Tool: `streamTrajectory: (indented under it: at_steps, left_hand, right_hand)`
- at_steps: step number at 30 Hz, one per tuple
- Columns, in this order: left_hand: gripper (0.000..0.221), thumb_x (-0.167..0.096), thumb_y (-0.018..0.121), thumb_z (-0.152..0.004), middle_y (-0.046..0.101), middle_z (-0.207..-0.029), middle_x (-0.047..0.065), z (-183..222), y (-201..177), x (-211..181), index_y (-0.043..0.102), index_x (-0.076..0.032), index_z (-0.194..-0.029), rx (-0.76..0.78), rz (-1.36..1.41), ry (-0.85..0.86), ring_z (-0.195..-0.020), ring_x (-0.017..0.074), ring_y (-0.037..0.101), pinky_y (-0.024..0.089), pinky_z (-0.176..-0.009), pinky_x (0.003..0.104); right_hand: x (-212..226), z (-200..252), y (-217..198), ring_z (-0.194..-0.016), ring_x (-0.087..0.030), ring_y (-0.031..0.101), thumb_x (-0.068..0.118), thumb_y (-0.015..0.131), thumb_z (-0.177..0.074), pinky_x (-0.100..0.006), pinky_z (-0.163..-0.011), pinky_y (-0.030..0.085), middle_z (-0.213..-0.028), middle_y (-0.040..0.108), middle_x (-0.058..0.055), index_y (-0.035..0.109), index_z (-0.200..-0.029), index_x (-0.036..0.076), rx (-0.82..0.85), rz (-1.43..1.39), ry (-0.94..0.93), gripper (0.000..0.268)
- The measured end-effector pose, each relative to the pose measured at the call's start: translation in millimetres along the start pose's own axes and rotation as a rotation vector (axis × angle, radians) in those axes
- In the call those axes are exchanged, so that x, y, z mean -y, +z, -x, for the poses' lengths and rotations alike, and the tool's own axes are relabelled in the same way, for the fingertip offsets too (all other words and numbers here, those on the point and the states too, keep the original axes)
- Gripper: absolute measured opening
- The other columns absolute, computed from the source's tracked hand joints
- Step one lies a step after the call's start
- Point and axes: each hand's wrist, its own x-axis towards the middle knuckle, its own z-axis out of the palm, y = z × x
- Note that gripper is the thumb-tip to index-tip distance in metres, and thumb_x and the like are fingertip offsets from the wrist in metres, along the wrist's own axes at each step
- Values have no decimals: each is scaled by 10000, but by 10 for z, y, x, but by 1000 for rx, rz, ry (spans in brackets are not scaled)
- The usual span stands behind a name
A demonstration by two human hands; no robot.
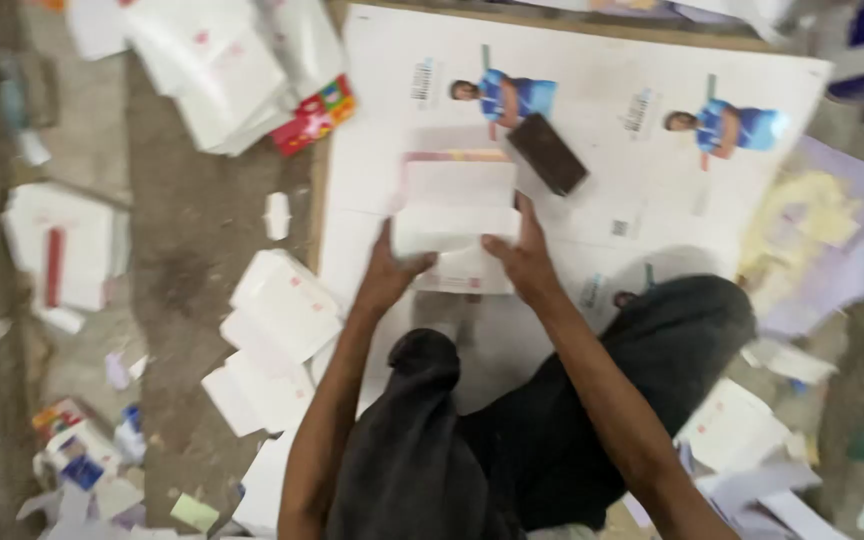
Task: Sort and organize various printed paper materials on a workshop floor.
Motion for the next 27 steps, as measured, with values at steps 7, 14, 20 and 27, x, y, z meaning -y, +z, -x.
streamTrajectory:
  at_steps: [7,14,20,27]
  left_hand:
    - [704,-75,805,-854,586,-1349,204,120,-63,-33,420,15,-1437,-35,-281,434,-1271,297,598,532,-1040,437]
    - [663,-10,868,-767,623,-1295,161,-3,149,-5,544,13,-1345,-109,-240,477,-1142,264,641,564,-966,374]
    - [611,-42,804,-799,658,-1292,163,503,272,270,577,-50,-1367,-302,-348,521,-1146,324,693,574,-990,389]
    - [546,-7,749,-774,644,-1242,160,332,199,176,598,-100,-1290,-183,-303,611,-1171,341,658,540,-1018,405]
  right_hand:
    - [-21,47,-140,-1381,-280,567,101,828,-864,-427,-1176,455,-1471,571,-134,506,-1511,86,188,334,-238,723]
    - [166,157,150,-1216,-293,625,109,849,-800,-404,-1043,512,-1337,628,-131,522,-1406,59,97,304,-293,690]
    - [-115,550,220,-1047,-226,702,-10,731,-862,-358,-871,598,-1279,625,-160,575,-1335,7,121,203,-295,498]
    - [-52,424,146,-951,-265,707,-11,728,-904,-365,-820,601,-1082,673,-185,564,-1274,7,79,122,-264,406]
